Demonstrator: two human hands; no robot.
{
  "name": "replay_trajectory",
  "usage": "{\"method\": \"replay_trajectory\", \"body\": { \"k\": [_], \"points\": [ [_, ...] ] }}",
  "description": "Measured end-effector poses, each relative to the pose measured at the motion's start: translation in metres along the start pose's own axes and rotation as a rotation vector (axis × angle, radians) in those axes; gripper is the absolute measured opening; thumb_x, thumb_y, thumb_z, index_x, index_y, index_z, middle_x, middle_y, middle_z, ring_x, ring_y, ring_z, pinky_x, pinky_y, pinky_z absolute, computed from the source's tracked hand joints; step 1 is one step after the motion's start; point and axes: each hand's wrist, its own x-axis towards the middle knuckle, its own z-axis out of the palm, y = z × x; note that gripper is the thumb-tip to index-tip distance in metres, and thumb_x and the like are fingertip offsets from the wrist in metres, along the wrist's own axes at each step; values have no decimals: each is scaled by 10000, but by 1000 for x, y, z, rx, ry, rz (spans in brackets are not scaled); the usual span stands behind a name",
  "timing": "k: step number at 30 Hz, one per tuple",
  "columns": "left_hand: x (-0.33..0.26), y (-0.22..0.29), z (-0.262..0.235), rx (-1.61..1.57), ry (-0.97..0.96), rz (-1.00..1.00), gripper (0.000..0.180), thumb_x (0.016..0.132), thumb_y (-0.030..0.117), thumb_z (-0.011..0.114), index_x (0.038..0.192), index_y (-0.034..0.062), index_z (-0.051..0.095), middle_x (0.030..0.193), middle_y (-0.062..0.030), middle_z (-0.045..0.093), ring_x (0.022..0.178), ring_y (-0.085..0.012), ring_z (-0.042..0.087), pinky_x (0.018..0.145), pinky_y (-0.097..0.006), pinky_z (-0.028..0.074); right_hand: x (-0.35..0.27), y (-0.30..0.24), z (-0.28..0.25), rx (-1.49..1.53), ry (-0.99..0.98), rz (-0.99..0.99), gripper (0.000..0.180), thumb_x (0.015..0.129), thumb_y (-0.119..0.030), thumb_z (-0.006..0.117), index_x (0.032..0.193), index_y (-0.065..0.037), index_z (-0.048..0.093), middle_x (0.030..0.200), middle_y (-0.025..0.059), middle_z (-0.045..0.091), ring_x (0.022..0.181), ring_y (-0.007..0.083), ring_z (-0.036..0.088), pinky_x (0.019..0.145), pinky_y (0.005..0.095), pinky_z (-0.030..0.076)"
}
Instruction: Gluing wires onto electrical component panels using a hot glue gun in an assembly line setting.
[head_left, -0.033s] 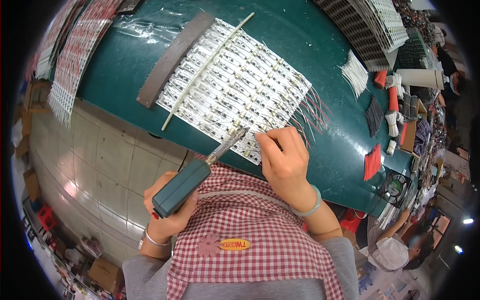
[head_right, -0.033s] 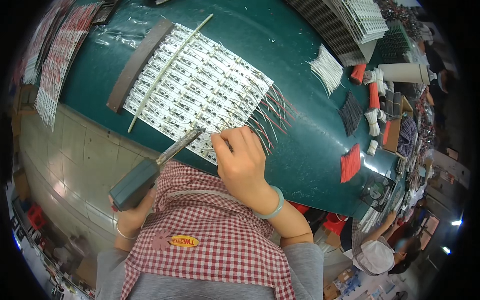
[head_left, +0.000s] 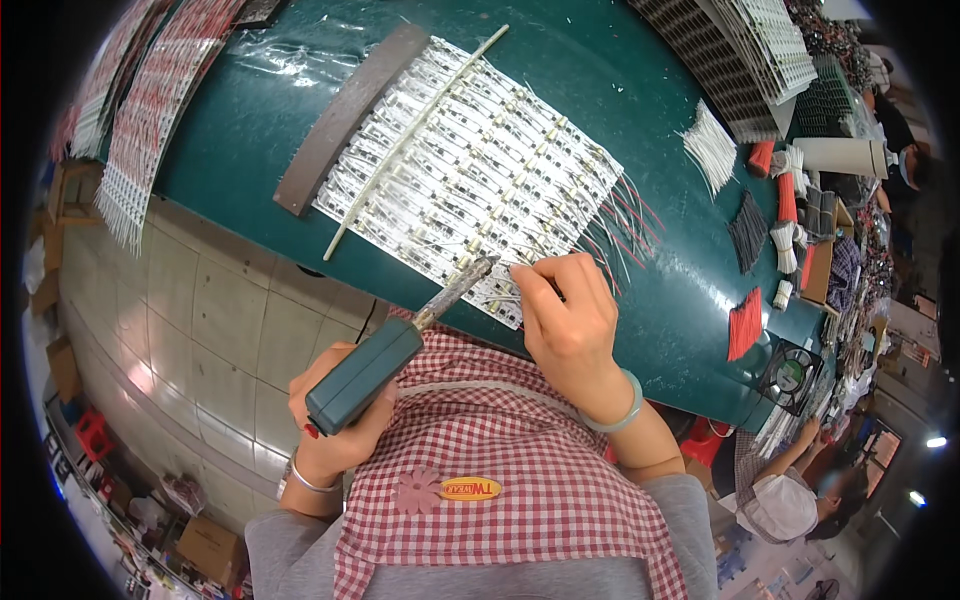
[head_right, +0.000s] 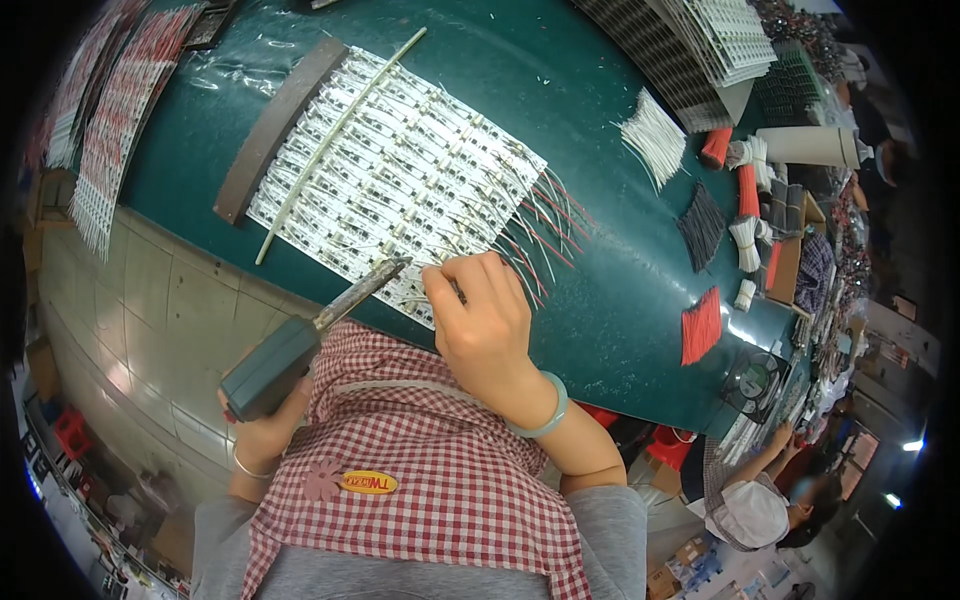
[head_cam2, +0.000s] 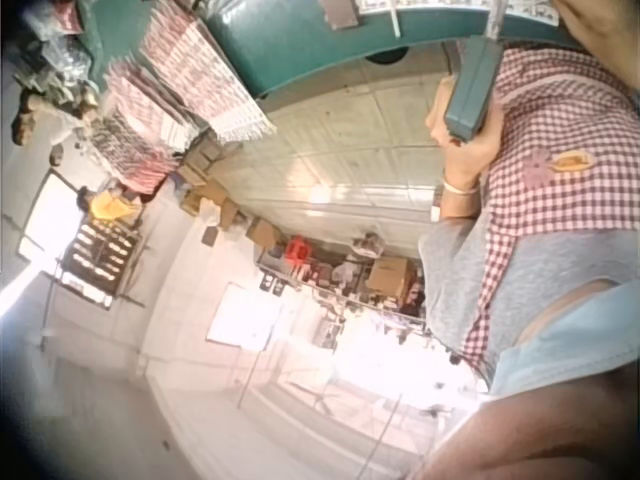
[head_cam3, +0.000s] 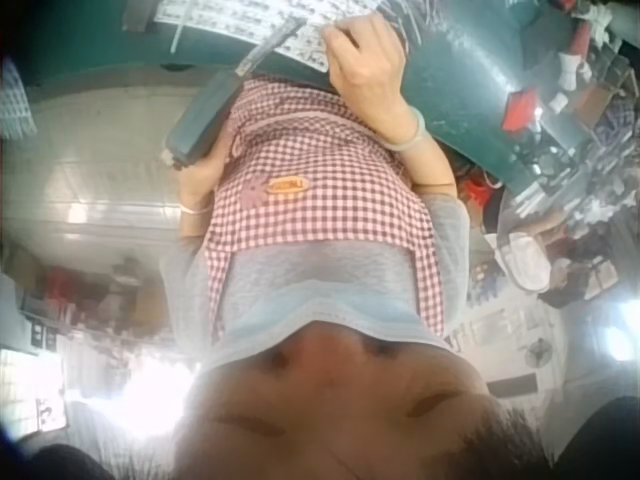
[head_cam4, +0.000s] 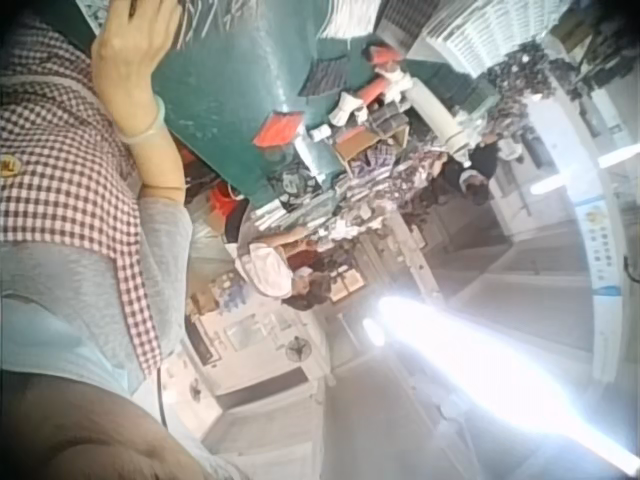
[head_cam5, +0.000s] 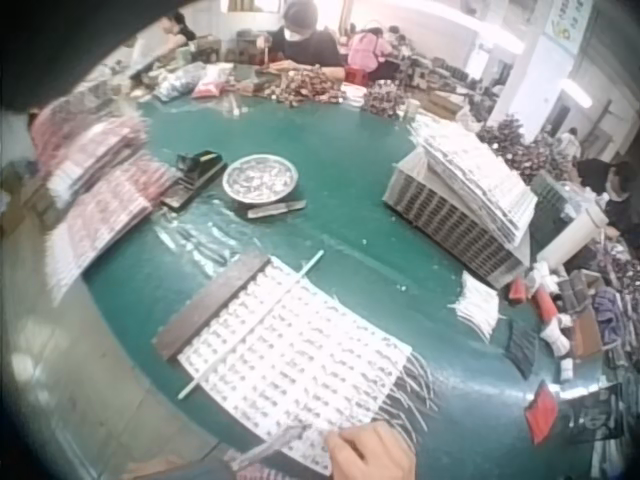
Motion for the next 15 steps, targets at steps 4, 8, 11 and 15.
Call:
{"method": "replay_trajectory", "body": {
  "k": [4,8,11,15],
  "points": [
    [2,1,1,96,-11,78,236,723,-59,747,954,-57,698,847,-123,685,698,-211,668,643,-291,517,0,0,0,-17,-4,-10,248,732,31,717,978,0,723,887,76,613,815,253,585,693,367,465],
    [4,2,1,111,-29,74,235,713,-48,756,940,-53,695,833,-119,675,682,-208,662,630,-293,510,0,0,0,-19,-9,-14,241,734,28,715,974,4,719,894,81,610,819,255,584,692,367,464],
    [4,4,1,112,-36,66,219,714,-43,758,924,-49,694,826,-117,670,674,-209,658,621,-296,507,-1,1,1,-23,-9,-15,241,733,26,711,974,6,716,895,84,610,819,257,585,692,367,462],
    [2,2,1,87,-36,60,208,716,-44,753,916,-53,697,817,-123,661,657,-210,649,601,-304,500,-1,0,1,-22,-11,-22,245,730,30,699,974,9,712,894,85,608,817,259,585,691,366,462]
  ]
}}
